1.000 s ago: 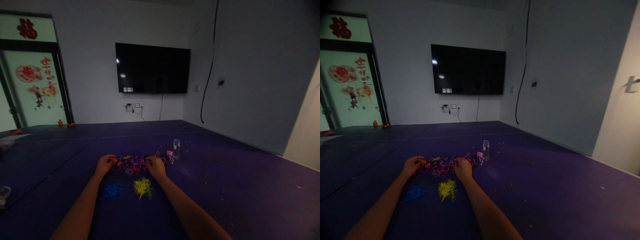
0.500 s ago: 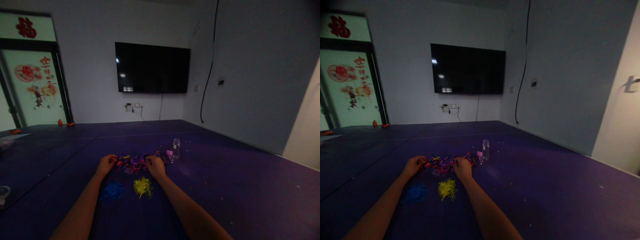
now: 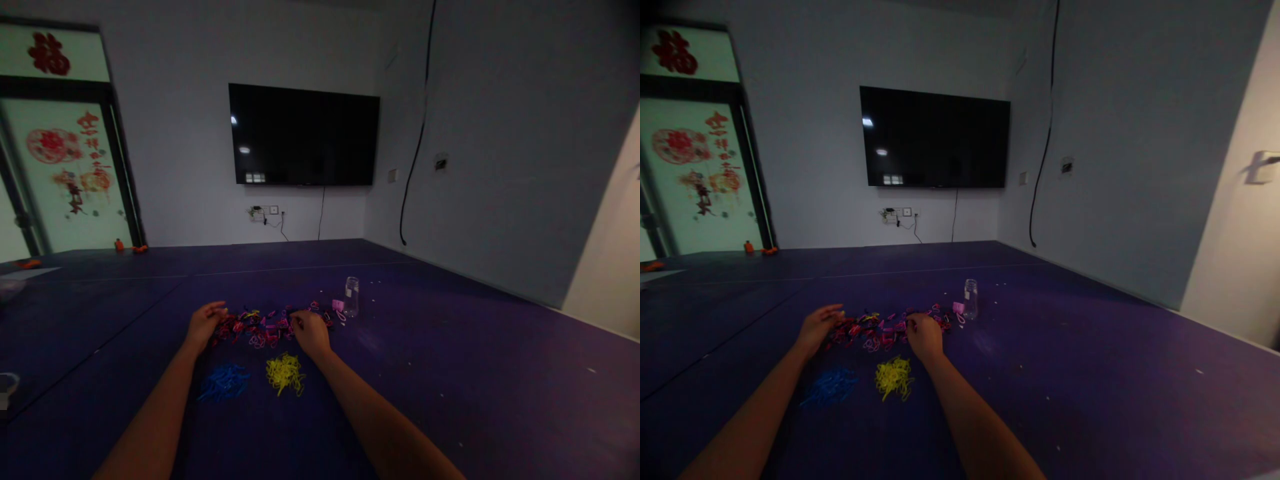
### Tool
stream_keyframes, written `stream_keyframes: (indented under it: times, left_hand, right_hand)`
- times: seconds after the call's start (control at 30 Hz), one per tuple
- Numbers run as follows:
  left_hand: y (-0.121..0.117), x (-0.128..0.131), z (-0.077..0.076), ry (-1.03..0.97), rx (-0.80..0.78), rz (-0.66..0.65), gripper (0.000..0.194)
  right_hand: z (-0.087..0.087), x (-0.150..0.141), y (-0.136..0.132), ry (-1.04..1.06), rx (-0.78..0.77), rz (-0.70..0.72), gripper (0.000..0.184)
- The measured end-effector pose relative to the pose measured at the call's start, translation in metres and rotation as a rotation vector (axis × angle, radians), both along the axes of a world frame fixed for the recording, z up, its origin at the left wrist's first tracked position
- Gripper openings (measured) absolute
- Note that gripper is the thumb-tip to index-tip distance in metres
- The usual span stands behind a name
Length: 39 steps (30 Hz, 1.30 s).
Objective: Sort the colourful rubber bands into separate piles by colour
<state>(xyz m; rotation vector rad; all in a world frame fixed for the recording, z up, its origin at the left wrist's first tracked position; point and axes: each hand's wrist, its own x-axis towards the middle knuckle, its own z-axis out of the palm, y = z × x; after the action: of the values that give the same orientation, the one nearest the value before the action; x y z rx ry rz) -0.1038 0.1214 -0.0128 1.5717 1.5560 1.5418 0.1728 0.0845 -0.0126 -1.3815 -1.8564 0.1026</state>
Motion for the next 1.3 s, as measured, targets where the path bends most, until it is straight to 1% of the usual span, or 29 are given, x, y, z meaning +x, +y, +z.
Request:
stream_keyframes:
  times: [0.1, 0.2, 0.3, 0.4, 0.43, 0.5, 0.57, 0.63, 0.7, 0.8, 0.93, 1.07, 1.13, 1.2, 1.3]
  left_hand:
    - [-0.002, 0.001, 0.000, -0.111, -0.018, -0.044, 0.048]
    - [-0.006, 0.005, 0.007, -0.165, -0.048, -0.114, 0.050]
    - [-0.011, 0.015, 0.025, -0.148, -0.109, -0.230, 0.046]
    - [-0.018, 0.038, 0.048, -0.092, -0.197, -0.383, 0.040]
    - [-0.021, 0.048, 0.054, -0.057, -0.239, -0.454, 0.037]
    - [-0.026, 0.072, 0.063, 0.105, -0.367, -0.695, 0.032]
    - [-0.032, 0.094, 0.065, 0.283, -0.467, -0.848, 0.029]
    - [-0.038, 0.112, 0.064, 0.431, -0.551, -0.935, 0.029]
    - [-0.041, 0.122, 0.061, 0.505, -0.593, -0.961, 0.030]
    - [-0.044, 0.125, 0.061, 0.586, -0.578, -0.920, 0.026]
    - [-0.045, 0.122, 0.066, 0.670, -0.510, -0.814, 0.013]
    - [-0.041, 0.121, 0.068, 0.717, -0.441, -0.686, 0.016]
    - [-0.037, 0.119, 0.069, 0.743, -0.383, -0.584, 0.019]
    - [-0.031, 0.113, 0.071, 0.765, -0.304, -0.447, 0.025]
    - [-0.022, 0.096, 0.074, 0.798, -0.192, -0.236, 0.034]
  right_hand:
    - [0.000, 0.000, 0.000, 0.001, 0.005, 0.004, 0.026]
    - [-0.001, 0.000, 0.001, -0.001, 0.006, 0.005, 0.026]
    - [-0.001, 0.000, 0.002, 0.007, 0.004, 0.005, 0.026]
    - [-0.001, 0.000, 0.002, 0.012, 0.008, 0.000, 0.027]
    - [-0.001, 0.000, 0.002, 0.011, 0.008, -0.004, 0.027]
    - [-0.002, 0.000, 0.003, 0.014, 0.007, -0.008, 0.026]
    - [-0.002, 0.000, 0.004, 0.027, 0.003, -0.007, 0.027]
    - [-0.002, 0.001, 0.004, 0.047, -0.001, -0.010, 0.027]
    - [-0.001, 0.001, 0.005, 0.061, -0.009, -0.018, 0.028]
    - [0.000, 0.001, 0.005, 0.063, -0.020, -0.034, 0.028]
    - [0.000, 0.001, 0.003, 0.061, -0.023, -0.037, 0.027]
    - [-0.001, 0.001, 0.003, 0.068, -0.008, -0.026, 0.027]
    - [-0.002, 0.001, 0.003, 0.070, -0.001, -0.021, 0.026]
    - [-0.003, 0.001, 0.004, 0.073, 0.006, -0.015, 0.026]
    - [-0.003, 0.002, 0.004, 0.077, 0.008, -0.016, 0.026]
